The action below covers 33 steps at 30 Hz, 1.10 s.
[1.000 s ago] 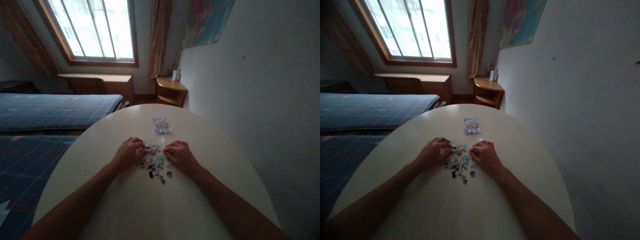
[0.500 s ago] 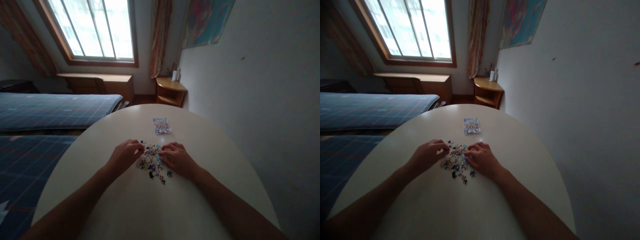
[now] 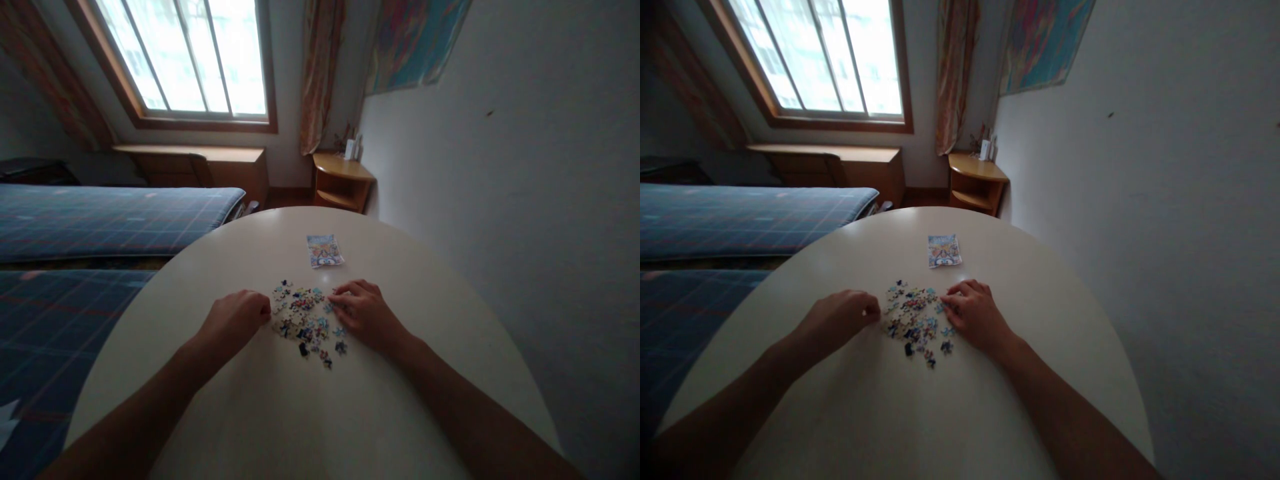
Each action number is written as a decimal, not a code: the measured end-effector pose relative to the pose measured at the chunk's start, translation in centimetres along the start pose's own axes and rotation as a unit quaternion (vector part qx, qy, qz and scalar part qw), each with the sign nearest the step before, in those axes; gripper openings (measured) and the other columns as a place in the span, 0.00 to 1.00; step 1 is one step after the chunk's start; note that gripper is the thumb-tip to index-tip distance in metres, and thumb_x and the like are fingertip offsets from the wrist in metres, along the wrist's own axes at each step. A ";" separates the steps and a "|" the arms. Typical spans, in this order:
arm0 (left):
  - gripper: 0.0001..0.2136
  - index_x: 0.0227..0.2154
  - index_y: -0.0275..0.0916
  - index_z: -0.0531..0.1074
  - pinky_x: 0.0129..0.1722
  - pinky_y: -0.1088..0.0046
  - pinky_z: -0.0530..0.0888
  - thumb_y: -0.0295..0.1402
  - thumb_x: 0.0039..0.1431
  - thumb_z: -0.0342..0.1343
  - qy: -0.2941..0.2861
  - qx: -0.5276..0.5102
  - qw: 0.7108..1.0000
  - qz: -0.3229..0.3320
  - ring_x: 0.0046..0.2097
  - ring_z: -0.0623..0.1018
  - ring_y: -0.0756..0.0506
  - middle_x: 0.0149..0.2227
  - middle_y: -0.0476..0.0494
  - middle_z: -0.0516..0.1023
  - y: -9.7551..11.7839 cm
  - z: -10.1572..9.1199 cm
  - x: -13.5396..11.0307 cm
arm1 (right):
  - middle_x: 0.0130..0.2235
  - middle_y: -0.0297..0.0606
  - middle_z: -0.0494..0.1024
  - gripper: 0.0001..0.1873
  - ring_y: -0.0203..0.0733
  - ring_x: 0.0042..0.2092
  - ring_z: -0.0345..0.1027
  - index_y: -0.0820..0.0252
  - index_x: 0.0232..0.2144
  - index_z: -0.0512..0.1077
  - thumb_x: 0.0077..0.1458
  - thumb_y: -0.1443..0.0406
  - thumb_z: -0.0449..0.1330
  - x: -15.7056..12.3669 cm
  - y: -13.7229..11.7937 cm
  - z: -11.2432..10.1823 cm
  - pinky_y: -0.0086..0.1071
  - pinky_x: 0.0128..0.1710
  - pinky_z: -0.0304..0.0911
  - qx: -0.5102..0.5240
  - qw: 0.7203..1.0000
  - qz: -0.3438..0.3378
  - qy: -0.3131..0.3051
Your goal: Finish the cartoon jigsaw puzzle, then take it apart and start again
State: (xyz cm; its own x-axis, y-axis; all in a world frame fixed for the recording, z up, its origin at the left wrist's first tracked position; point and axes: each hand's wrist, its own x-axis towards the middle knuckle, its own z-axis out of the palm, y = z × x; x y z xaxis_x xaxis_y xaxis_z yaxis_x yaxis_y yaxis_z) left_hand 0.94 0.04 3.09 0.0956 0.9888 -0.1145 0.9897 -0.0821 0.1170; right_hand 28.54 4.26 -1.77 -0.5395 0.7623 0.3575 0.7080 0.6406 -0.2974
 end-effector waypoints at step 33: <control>0.12 0.42 0.47 0.79 0.36 0.70 0.70 0.41 0.65 0.51 0.066 -0.023 0.998 -0.010 0.40 0.79 0.43 0.47 0.47 0.79 -0.9 0.8 1.5 | 0.45 0.37 0.79 0.05 0.44 0.50 0.69 0.54 0.38 0.77 0.58 0.64 0.63 -0.4 0.5 -1.4 0.41 0.53 0.60 0.071 0.990 -0.105 -0.054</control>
State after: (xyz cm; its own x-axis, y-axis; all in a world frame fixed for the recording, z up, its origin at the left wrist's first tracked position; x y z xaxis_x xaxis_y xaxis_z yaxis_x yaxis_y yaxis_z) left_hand 0.33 1.53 1.99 0.0571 0.9983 0.0128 0.9851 -0.0585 0.1619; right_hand 29.77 4.16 -0.87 -0.7193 0.6116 0.3295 0.5080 0.7865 -0.3512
